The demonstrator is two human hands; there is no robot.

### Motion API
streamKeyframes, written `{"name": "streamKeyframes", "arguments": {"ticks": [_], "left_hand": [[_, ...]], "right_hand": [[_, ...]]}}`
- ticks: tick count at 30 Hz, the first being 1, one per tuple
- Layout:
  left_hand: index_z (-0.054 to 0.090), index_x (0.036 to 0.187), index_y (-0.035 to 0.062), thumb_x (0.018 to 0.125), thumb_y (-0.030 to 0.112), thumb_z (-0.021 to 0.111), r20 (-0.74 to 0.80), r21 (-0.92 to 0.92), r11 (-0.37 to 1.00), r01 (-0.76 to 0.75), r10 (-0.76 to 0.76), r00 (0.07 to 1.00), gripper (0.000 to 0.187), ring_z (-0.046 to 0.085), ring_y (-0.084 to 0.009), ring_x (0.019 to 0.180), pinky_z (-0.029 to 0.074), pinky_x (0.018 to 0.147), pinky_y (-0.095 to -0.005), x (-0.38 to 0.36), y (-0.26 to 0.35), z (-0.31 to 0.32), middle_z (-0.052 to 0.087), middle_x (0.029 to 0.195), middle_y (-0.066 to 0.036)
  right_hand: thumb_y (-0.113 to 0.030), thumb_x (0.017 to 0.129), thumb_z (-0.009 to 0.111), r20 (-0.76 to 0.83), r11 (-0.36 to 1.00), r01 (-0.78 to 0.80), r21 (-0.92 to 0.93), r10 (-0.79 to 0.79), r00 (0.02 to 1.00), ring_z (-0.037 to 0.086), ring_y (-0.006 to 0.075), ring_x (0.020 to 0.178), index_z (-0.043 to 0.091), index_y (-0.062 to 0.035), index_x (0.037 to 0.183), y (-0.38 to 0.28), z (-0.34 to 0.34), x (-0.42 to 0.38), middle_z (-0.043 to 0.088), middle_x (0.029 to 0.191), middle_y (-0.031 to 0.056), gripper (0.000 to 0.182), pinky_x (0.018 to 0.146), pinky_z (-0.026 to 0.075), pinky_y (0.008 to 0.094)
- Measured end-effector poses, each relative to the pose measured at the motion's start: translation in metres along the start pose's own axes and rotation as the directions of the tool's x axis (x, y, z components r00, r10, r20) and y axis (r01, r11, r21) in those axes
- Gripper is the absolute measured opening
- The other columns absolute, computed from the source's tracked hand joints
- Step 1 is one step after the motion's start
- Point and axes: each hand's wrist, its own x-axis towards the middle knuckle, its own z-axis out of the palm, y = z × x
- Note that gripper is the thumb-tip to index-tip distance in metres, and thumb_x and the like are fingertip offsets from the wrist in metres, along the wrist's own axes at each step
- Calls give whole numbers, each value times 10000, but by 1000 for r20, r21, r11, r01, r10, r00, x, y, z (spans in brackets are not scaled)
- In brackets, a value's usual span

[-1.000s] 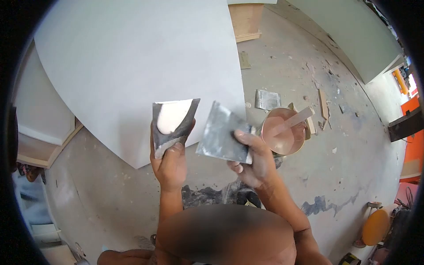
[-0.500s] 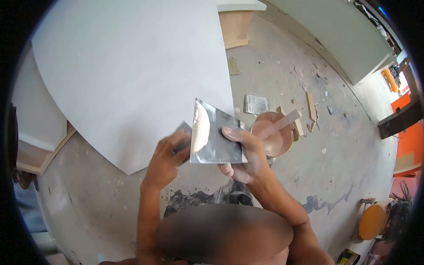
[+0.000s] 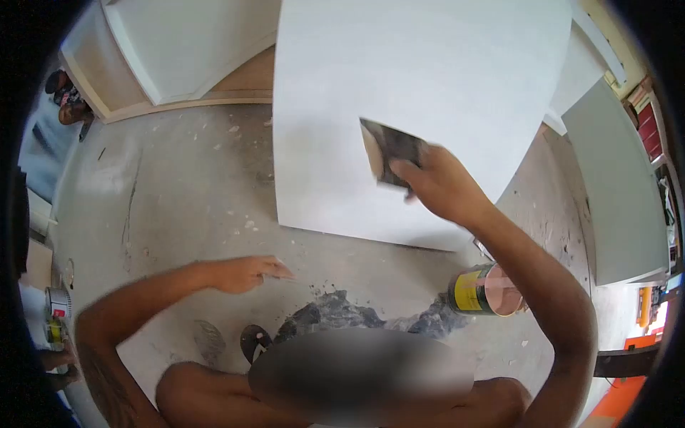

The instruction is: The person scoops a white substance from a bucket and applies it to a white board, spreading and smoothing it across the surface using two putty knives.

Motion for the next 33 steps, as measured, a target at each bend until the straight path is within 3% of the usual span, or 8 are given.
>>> {"name": "streamKeyframes", "arguments": {"ticks": [3,5,12,21,23,27,31,33], "left_hand": [[536,1436,96,888,-61,403,-203,-152,984,-97,65,977,586,461,-339,1346,347,1157,-391,-31,-13,30,491,1430,-183],[540,1433,102,904,-39,426,-486,-489,864,-123,-153,860,559,458,-309,1363,341,1161,-382,-45,-18,65,490,1439,-174],[529,1401,-23,844,-61,417,-606,-795,427,-431,-529,594,569,558,-259,1269,477,1067,-375,-54,-58,143,557,1365,-144],[496,1407,-60,851,-48,393,-586,-795,306,-524,-608,535,566,570,-294,1256,507,1060,-438,-34,-82,157,539,1375,-179],[493,1402,-73,851,-49,396,-616,-774,315,-548,-574,540,561,567,-293,1259,508,1060,-440,-31,-80,151,537,1375,-182],[476,1399,-101,855,-47,401,-699,-713,393,-581,-459,548,551,554,-294,1273,511,1062,-444,-25,-75,138,534,1372,-186],[505,1339,-135,868,-40,442,-680,-726,382,-572,-525,512,484,623,-287,1168,540,1029,-431,-21,-62,135,607,1254,-179],[534,1301,-146,882,-40,437,-643,-734,290,-613,-586,492,442,624,-287,1164,535,1025,-409,-17,-62,138,609,1253,-185]], "right_hand": [[-93,933,506,-165,659,343,-669,-582,796,634,362,943,646,-6,1160,-58,25,75,649,1067,179,280,838,528,450],[-61,914,511,-234,568,288,-771,-673,702,623,343,994,658,6,1079,-81,39,110,640,1033,150,231,840,531,463],[-81,883,589,-220,364,80,-928,-708,671,635,282,1018,678,-42,987,-100,85,189,651,1077,93,142,807,537,432],[-47,843,606,-113,268,122,-956,-718,687,607,264,956,645,-45,1047,-66,135,179,618,1052,81,208,741,518,418],[-124,860,606,-40,156,135,-979,-786,617,591,245,935,666,-48,999,-41,149,176,602,1010,63,169,701,503,397],[-87,855,604,-79,257,141,-956,-691,719,605,256,960,657,-54,943,-59,126,167,618,1011,61,108,713,512,393],[-60,842,630,-232,287,28,-958,-822,520,634,255,925,667,-43,965,-82,89,190,644,1000,62,129,728,514,404],[-62,846,630,-225,286,33,-958,-815,534,632,253,928,668,-42,986,-79,92,197,645,1014,60,147,728,512,402]]}}
